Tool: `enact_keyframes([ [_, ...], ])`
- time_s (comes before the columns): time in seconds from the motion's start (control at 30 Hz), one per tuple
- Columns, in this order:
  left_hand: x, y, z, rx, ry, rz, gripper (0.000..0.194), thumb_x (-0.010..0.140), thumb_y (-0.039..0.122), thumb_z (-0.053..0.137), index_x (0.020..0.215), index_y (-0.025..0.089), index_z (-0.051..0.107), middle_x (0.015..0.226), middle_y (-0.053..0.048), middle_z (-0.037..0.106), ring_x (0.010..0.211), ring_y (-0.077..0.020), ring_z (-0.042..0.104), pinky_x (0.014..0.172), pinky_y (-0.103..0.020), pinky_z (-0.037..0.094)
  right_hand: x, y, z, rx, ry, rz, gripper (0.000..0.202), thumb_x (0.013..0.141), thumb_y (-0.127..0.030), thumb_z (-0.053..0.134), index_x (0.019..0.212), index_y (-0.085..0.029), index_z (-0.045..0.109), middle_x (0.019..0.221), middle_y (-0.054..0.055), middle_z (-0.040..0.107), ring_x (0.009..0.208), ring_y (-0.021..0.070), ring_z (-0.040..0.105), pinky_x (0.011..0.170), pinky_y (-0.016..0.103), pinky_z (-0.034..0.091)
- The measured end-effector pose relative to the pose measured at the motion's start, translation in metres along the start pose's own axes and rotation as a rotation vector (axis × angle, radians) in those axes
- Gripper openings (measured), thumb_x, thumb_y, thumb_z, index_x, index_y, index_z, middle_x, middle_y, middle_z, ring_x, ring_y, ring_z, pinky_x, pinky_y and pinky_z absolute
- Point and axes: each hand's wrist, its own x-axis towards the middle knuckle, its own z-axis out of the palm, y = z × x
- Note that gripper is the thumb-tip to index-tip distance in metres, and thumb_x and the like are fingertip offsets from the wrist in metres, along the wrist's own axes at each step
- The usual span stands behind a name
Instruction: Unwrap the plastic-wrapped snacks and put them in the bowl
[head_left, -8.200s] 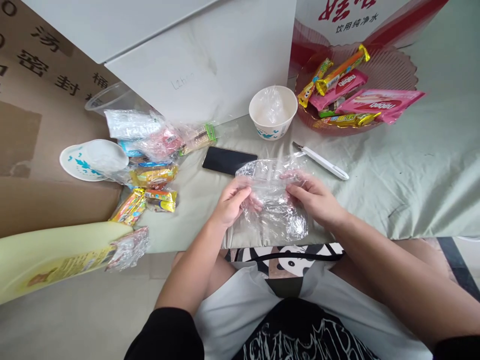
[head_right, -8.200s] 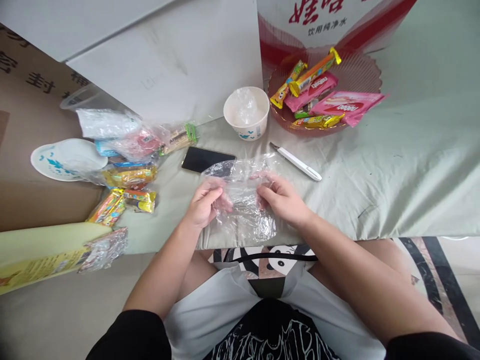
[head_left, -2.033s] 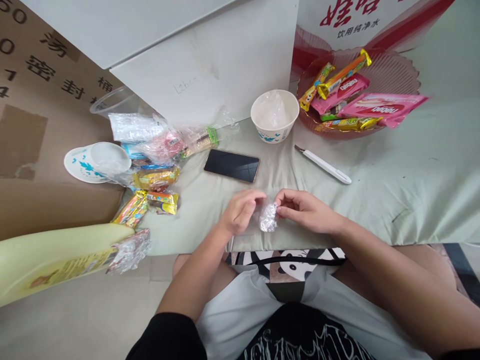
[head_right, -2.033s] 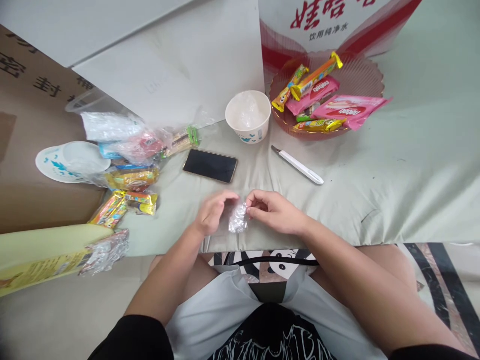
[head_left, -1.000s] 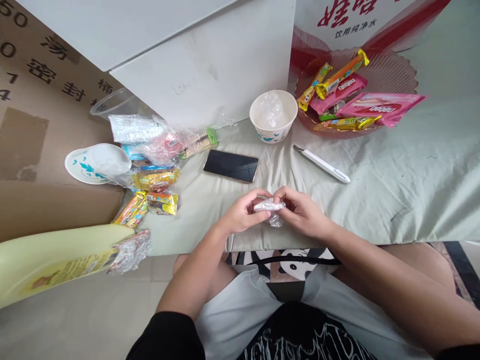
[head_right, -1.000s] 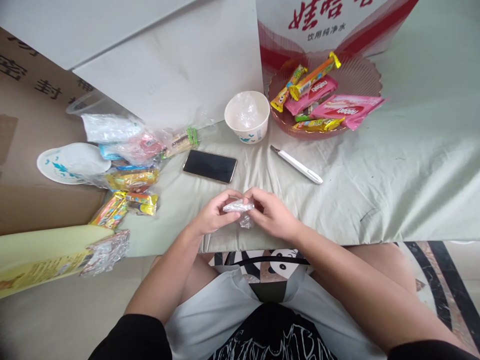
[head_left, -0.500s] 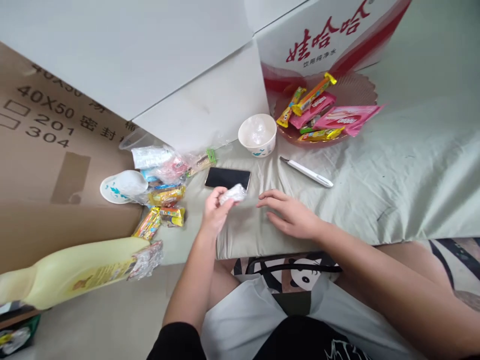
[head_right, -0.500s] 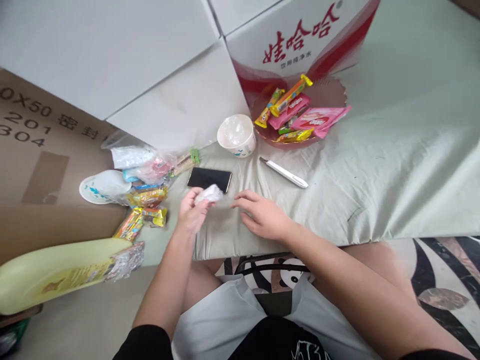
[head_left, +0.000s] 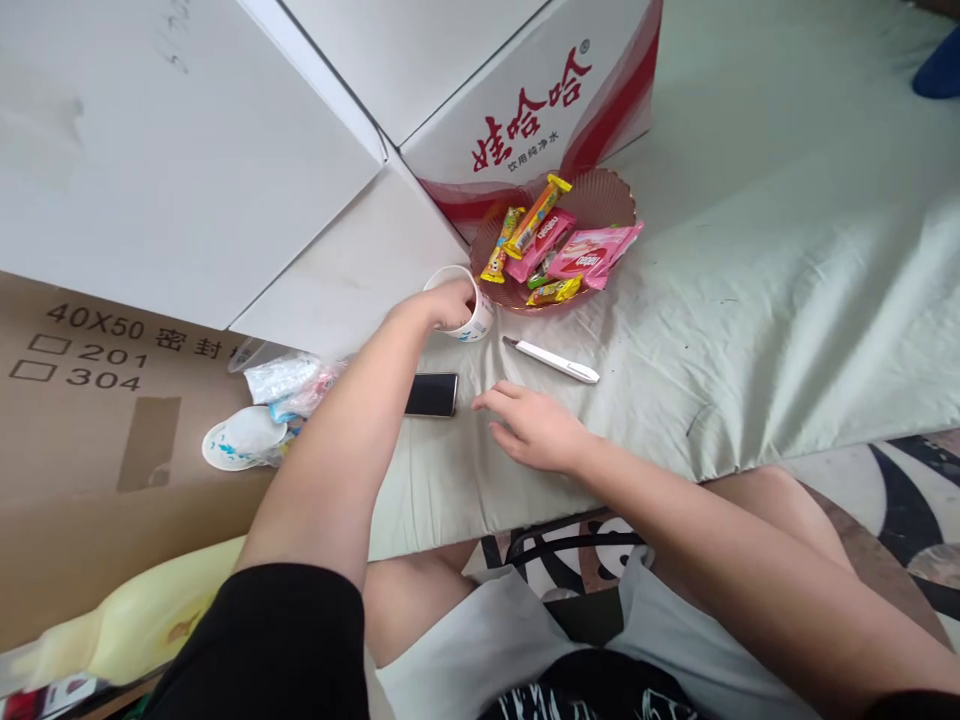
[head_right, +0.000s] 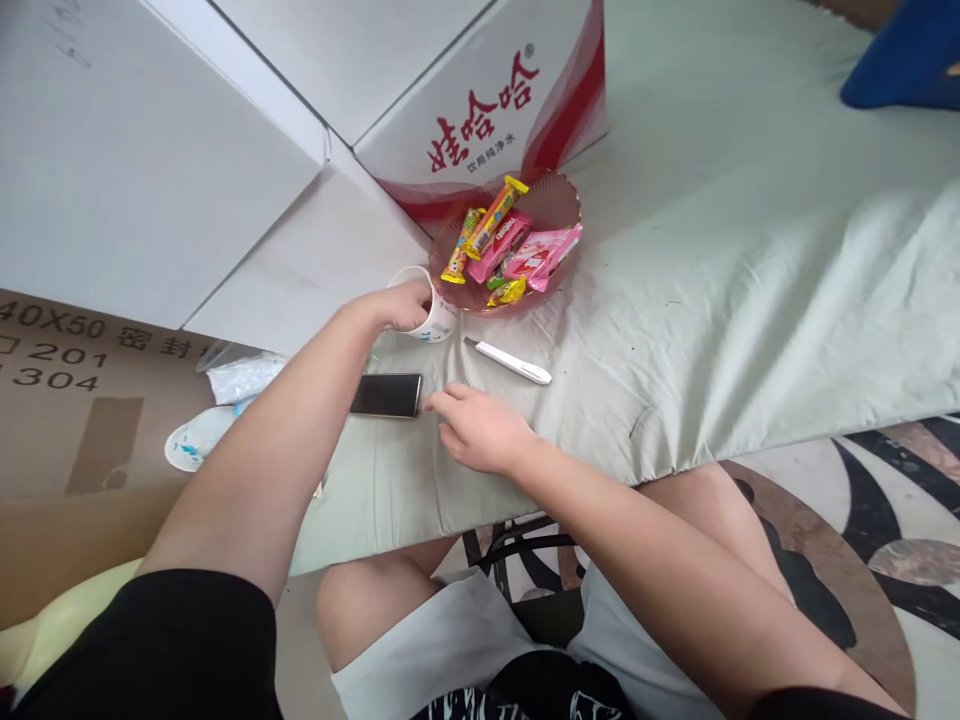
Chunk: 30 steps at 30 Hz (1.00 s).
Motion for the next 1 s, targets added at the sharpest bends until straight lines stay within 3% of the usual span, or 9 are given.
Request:
enact_keyframes([
  [0.07, 0.004, 0.004, 0.002, -0.044, -0.193, -0.063, 0.012, 0.057, 0.009, 0.066, 0.066, 0.016, 0.069, 0.064, 0.0, 0.067, 0.069, -0.0201, 0.062, 0.069, -0.029, 0.051, 0.0, 0.001, -0.003, 0.003, -0.012, 0.007, 0.041, 0.093, -0.016, 0.045, 0.131, -0.02, 0.06, 0.124, 0.013, 0.064, 0.107, 0.0267, 0.066, 0.088, 0.038, 0.051],
  [0.13, -0.005, 0.005, -0.001, -0.033, -0.21, -0.061, 0.014, 0.062, 0.011, 0.063, 0.072, 0.015, 0.071, 0.07, -0.002, 0.07, 0.072, -0.0204, 0.064, 0.071, -0.029, 0.051, 0.0, 0.002, -0.005, 0.017, -0.018, 0.005, 0.04, 0.094, -0.016, 0.044, 0.13, -0.019, 0.061, 0.124, 0.013, 0.065, 0.106, 0.0267, 0.067, 0.089, 0.039, 0.05],
  [0.23, -0.044, -0.01, -0.012, -0.001, 0.095, 0.005, 0.023, 0.071, 0.013, 0.056, 0.087, 0.016, 0.073, 0.083, -0.003, 0.073, 0.08, -0.0193, 0.065, 0.079, -0.029, 0.051, -0.001, 0.007, -0.005, 0.036, 0.014, -0.016, 0.038, 0.092, -0.015, 0.045, 0.126, -0.017, 0.063, 0.121, 0.013, 0.068, 0.103, 0.026, 0.069, 0.09, 0.039, 0.05],
  [0.33, -0.109, -0.051, -0.013, 0.06, 0.464, -0.088, 0.026, 0.08, 0.016, 0.052, 0.098, 0.017, 0.07, 0.095, -0.005, 0.072, 0.087, -0.0179, 0.064, 0.086, -0.03, 0.051, -0.004, 0.011, -0.002, 0.038, 0.103, -0.057, 0.035, 0.089, -0.016, 0.048, 0.119, -0.018, 0.066, 0.112, 0.012, 0.071, 0.098, 0.0261, 0.069, 0.087, 0.039, 0.051],
  [0.47, -0.221, -0.122, 0.014, 0.144, 0.639, -0.398, 0.018, 0.083, 0.02, 0.055, 0.098, 0.019, 0.066, 0.105, -0.008, 0.066, 0.096, -0.0208, 0.064, 0.093, -0.034, 0.052, -0.01, 0.014, 0.003, 0.013, 0.221, -0.068, 0.028, 0.088, -0.022, 0.05, 0.108, -0.021, 0.07, 0.099, 0.01, 0.073, 0.09, 0.0261, 0.069, 0.082, 0.04, 0.053],
  [0.53, -0.276, -0.147, 0.038, 0.171, 0.629, -0.541, 0.019, 0.086, 0.023, 0.057, 0.102, 0.018, 0.065, 0.111, -0.01, 0.064, 0.107, -0.024, 0.063, 0.102, -0.037, 0.049, -0.012, 0.014, 0.005, -0.005, 0.255, -0.033, 0.026, 0.088, -0.025, 0.051, 0.105, -0.021, 0.071, 0.1, 0.011, 0.074, 0.091, 0.0269, 0.069, 0.081, 0.041, 0.053],
  [0.67, -0.348, -0.166, 0.088, 0.148, 0.313, -0.555, 0.048, 0.083, 0.033, 0.069, 0.128, 0.017, 0.061, 0.142, -0.015, 0.056, 0.137, -0.0306, 0.051, 0.119, -0.042, 0.037, -0.01, 0.014, 0.01, -0.048, 0.295, 0.032, 0.024, 0.084, -0.026, 0.052, 0.099, -0.022, 0.071, 0.099, 0.011, 0.074, 0.091, 0.0284, 0.069, 0.078, 0.042, 0.054],
  [0.8, -0.363, -0.171, 0.107, 0.131, 0.249, -0.525, 0.067, 0.086, 0.021, 0.062, 0.15, 0.016, 0.045, 0.159, -0.015, 0.043, 0.148, -0.0293, 0.042, 0.122, -0.04, 0.033, -0.006, 0.014, 0.016, -0.072, 0.302, 0.072, 0.021, 0.084, -0.024, 0.053, 0.097, -0.022, 0.069, 0.094, 0.011, 0.074, 0.088, 0.0284, 0.068, 0.077, 0.042, 0.052],
  [1.0, -0.346, -0.182, 0.078, 0.104, 0.187, -0.523, 0.052, 0.08, 0.024, 0.07, 0.13, 0.018, 0.064, 0.142, -0.014, 0.062, 0.137, -0.0344, 0.052, 0.117, -0.047, 0.037, -0.011, 0.018, 0.01, -0.176, 0.297, 0.079, 0.023, 0.086, -0.023, 0.052, 0.1, -0.022, 0.07, 0.101, 0.014, 0.073, 0.093, 0.0319, 0.067, 0.081, 0.045, 0.052],
])
